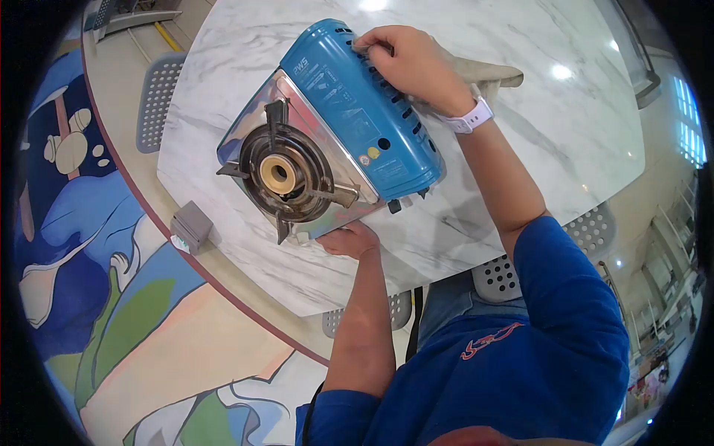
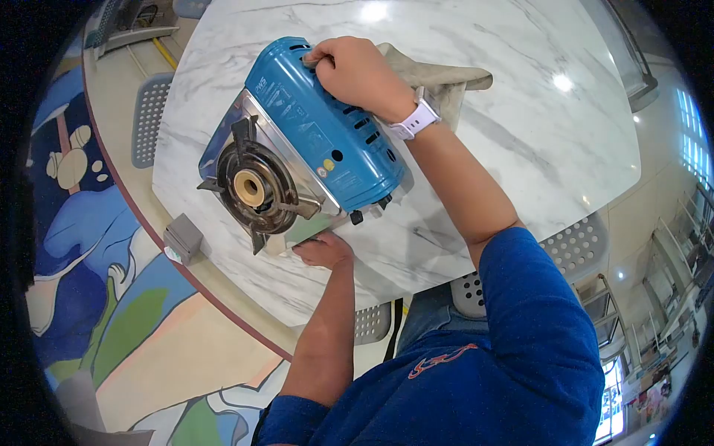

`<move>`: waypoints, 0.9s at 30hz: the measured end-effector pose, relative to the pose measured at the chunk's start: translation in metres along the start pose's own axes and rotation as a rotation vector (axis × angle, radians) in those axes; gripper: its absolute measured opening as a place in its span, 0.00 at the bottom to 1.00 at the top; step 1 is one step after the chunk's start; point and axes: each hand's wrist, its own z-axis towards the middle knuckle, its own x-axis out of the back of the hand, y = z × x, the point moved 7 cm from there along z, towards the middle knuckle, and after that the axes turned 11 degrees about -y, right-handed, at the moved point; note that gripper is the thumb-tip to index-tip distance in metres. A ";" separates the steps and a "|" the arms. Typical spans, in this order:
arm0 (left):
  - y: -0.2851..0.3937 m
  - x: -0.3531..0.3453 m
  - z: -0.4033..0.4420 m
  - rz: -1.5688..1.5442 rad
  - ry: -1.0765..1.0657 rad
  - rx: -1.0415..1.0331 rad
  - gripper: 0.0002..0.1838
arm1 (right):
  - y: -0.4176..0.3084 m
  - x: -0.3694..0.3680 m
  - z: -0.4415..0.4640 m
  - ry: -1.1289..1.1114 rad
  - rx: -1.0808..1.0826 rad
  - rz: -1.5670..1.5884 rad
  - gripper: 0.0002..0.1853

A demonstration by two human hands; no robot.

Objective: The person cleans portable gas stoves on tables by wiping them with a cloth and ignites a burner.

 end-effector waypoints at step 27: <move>0.015 0.011 -0.001 0.008 0.022 -0.033 0.28 | 0.071 0.001 -0.017 -0.134 -0.228 1.239 0.13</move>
